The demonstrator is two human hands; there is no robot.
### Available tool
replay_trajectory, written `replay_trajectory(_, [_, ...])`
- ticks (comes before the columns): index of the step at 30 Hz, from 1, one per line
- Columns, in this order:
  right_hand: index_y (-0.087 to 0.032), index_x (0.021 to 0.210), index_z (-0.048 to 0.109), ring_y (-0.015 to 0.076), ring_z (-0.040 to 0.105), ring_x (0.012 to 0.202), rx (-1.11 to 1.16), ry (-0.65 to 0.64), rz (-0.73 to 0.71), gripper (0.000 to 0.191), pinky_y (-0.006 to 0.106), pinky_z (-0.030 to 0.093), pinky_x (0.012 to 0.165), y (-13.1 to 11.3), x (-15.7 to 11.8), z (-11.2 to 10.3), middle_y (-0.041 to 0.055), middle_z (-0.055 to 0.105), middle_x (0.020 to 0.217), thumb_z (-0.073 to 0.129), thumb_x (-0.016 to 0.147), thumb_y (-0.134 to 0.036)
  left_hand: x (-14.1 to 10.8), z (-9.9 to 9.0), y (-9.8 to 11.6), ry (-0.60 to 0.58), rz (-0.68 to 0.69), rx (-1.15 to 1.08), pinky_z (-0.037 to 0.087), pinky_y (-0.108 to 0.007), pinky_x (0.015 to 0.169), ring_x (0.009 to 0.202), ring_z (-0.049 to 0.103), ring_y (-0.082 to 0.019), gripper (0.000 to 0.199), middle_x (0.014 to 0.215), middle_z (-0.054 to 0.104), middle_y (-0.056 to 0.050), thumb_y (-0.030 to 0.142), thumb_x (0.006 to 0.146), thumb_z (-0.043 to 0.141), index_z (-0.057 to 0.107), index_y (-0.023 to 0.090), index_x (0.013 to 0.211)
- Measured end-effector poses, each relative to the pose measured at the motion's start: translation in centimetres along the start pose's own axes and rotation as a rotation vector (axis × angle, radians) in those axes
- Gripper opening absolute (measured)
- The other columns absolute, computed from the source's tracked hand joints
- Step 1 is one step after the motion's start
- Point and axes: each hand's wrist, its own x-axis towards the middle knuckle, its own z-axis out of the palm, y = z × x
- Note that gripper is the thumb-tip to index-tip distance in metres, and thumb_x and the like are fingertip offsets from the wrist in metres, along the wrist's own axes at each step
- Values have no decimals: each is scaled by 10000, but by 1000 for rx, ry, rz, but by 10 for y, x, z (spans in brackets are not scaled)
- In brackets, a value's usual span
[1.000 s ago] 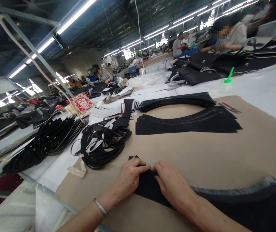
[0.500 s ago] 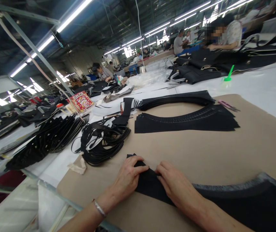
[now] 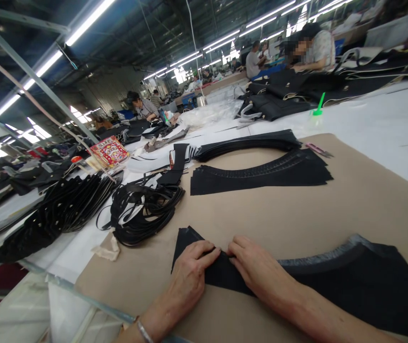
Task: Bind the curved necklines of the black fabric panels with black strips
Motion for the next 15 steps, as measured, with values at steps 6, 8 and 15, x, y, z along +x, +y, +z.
replay_trajectory(6, [-170, 863, 606, 185, 539, 879, 36, -21, -42, 186, 295, 433, 801, 15, -15, -8, 42, 560, 930, 475, 903, -44, 1, -2, 5, -17, -2, 48, 462, -415, 991, 1125, 524, -205, 501, 1172, 602, -71, 58, 927, 350, 567, 290, 1314])
replay_trajectory(8, [-179, 871, 615, 186, 534, 883, 35, -21, -63, 204, 294, 432, 805, 19, -19, -10, 42, 558, 931, 462, 911, -50, 3, -3, 8, -30, 1, 77, 466, -433, 966, 1081, 527, -208, 512, 1143, 593, -70, 68, 932, 356, 538, 321, 1338])
replay_trajectory(15, [-188, 877, 624, 189, 528, 897, 27, -24, -110, 221, 295, 431, 809, 27, -29, -14, 38, 561, 934, 459, 914, -44, 5, -4, 17, -36, 22, 147, 471, -453, 901, 1004, 511, -223, 460, 1047, 548, -88, 81, 922, 390, 628, 314, 1239])
